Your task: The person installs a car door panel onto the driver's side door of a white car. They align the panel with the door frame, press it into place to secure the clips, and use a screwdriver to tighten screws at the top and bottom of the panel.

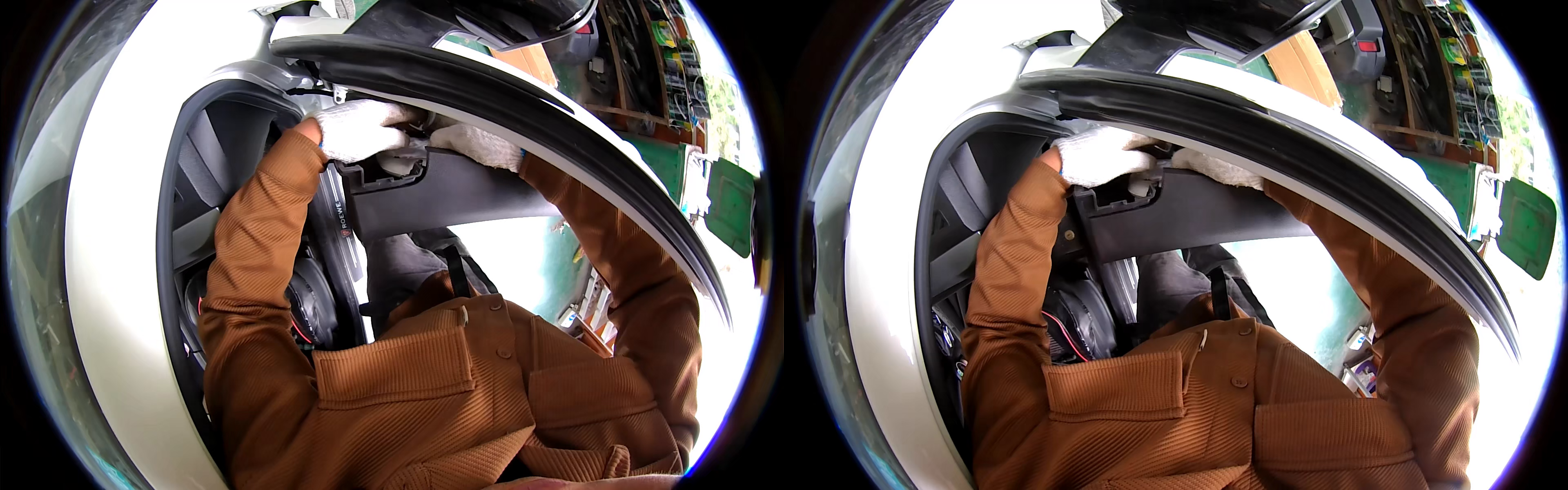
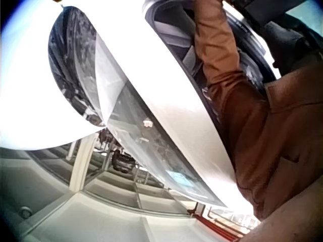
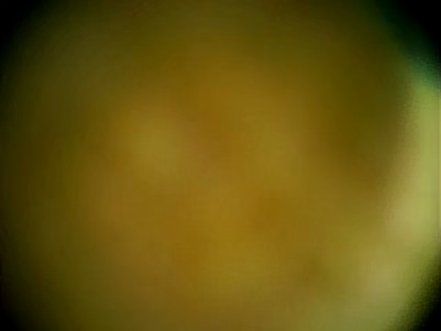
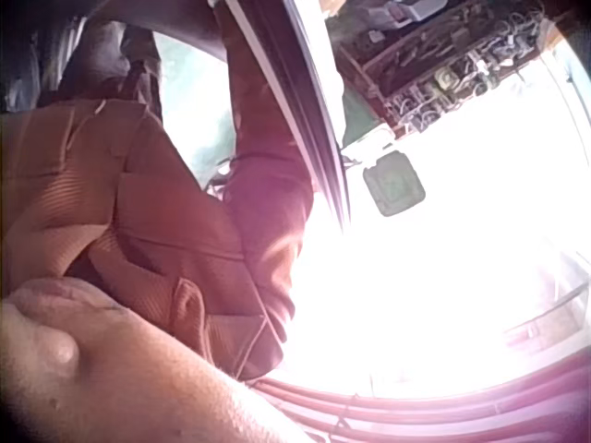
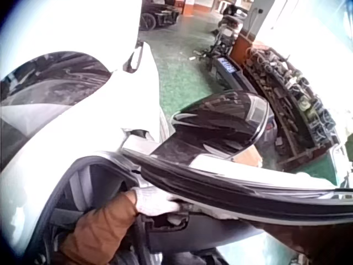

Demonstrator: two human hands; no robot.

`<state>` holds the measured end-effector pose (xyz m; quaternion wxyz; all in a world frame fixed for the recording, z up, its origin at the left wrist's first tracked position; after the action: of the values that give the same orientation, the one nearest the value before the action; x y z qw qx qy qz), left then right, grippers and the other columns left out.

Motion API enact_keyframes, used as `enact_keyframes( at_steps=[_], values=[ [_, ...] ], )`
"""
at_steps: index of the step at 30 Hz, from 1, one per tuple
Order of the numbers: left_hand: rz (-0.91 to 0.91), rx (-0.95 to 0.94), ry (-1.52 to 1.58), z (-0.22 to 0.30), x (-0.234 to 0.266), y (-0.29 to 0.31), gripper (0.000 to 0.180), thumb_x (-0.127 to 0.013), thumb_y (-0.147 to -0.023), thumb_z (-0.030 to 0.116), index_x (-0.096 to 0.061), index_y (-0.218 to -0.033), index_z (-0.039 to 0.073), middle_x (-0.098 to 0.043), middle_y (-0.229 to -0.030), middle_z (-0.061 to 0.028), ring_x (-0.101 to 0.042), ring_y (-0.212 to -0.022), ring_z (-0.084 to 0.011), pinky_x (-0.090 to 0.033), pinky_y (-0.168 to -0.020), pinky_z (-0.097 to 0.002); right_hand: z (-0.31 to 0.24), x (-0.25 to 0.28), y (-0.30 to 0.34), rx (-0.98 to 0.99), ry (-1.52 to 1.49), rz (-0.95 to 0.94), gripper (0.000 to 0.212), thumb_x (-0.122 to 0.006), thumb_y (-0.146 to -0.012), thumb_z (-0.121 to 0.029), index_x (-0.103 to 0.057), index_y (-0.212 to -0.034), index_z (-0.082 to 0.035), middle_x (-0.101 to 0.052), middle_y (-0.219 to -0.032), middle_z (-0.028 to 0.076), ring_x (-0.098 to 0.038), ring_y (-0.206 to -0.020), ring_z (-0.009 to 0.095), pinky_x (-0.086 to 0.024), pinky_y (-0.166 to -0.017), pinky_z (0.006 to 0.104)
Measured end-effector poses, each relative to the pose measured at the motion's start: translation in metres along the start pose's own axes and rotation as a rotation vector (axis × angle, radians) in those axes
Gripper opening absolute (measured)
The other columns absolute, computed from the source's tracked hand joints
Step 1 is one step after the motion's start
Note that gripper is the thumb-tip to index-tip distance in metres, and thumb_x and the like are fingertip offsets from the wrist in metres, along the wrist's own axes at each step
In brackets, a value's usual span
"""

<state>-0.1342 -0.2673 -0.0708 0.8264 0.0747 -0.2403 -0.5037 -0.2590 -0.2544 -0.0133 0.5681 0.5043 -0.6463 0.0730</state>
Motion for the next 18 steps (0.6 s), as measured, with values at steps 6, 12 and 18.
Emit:
enact_keyframes(
  at_steps=[6, 12, 18],
  values=[
    [0.103, 0.036, -0.023, -0.009, 0.002, 0.000, 0.051, -0.057, -0.101, 0.026, -0.062, -0.146, 0.002, -0.068, -0.140, -0.0219, -0.066, -0.128, -0.0351, -0.048, -0.113, -0.0398, 0.005, -0.013, 0.008, -0.062, 0.011, 0.076, 0.028, -0.074, -0.088, -0.017, -0.080, -0.114, -0.011, -0.076, -0.117, 0.009, -0.072, -0.114, 0.025, -0.055, -0.101, 0.0377],
    [0.060, 0.061, -0.133, -0.003, 0.002, 0.000, 0.050, -0.059, -0.099, 0.030, -0.067, -0.139, 0.001, -0.069, -0.136, -0.0247, -0.066, -0.125, -0.0387, -0.049, -0.111, -0.0434, 0.009, -0.017, 0.002, 0.026, -0.014, 0.075, 0.025, -0.074, -0.088, -0.014, -0.079, -0.111, -0.009, -0.076, -0.114, 0.009, -0.071, -0.115, 0.026, -0.055, -0.101, 0.0374],
    [-0.029, 0.074, -0.154, 0.009, 0.003, 0.002, 0.063, -0.055, -0.098, 0.028, -0.053, -0.156, 0.005, -0.063, -0.149, -0.0230, -0.064, -0.131, -0.0354, -0.048, -0.116, -0.0408, 0.016, -0.021, -0.001, 0.155, -0.065, 0.092, 0.019, -0.070, -0.090, -0.010, -0.079, -0.107, -0.007, -0.076, -0.110, 0.012, -0.071, -0.112, 0.028, -0.055, -0.097, 0.0374]
  ],
)
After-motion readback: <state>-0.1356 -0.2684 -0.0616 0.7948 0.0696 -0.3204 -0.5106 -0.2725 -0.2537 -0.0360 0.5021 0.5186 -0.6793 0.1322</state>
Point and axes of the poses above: each hand's wrist, its own y-axis away from the middle knuckle, its own x-axis out of the back of the hand, z = x × y, the point moved 8 cm from there along -y, towards the middle knuckle
